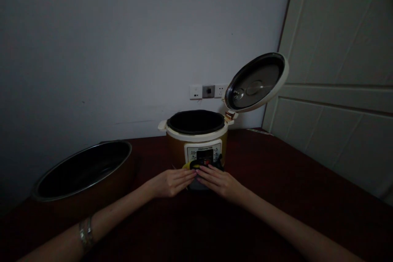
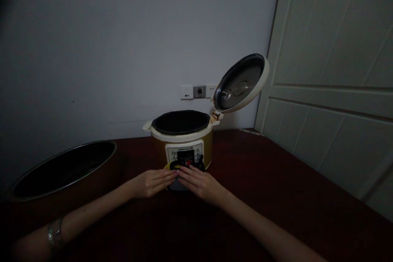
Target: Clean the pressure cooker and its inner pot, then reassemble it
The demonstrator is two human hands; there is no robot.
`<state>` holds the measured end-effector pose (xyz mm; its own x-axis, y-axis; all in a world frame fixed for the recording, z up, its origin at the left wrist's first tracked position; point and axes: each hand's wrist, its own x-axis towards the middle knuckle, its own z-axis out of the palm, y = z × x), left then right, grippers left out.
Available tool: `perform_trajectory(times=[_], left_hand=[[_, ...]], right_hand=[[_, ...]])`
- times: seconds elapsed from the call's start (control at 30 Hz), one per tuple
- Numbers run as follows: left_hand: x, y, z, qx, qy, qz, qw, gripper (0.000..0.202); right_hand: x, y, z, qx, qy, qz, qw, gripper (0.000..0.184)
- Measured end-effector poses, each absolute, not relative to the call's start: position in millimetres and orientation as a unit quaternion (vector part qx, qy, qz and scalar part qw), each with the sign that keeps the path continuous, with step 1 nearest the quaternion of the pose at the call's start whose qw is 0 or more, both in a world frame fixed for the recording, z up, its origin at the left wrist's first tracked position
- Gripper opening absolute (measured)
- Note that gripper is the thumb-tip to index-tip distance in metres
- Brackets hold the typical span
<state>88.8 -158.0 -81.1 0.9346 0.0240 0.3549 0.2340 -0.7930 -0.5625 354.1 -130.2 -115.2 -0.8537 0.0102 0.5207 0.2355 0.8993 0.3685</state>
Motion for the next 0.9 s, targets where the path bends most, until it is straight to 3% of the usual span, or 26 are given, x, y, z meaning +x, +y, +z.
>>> perform_trajectory(times=[0.37, 0.7, 0.9], left_hand=[[85, -162, -119, -0.952, -0.094, -0.121, 0.264, 0.025], [77, -177, -95, -0.954, -0.126, -0.181, 0.203, 0.023], [81, -186, -69, -0.891, -0.309, -0.281, 0.177, 0.017]], right_hand=[[354, -139, -142, -0.059, -0.960, -0.182, 0.207, 0.035], [384, -144, -116, -0.087, -0.941, -0.234, 0.228, 0.028], [390, -155, -93, -0.142, -0.931, -0.035, 0.335, 0.023]])
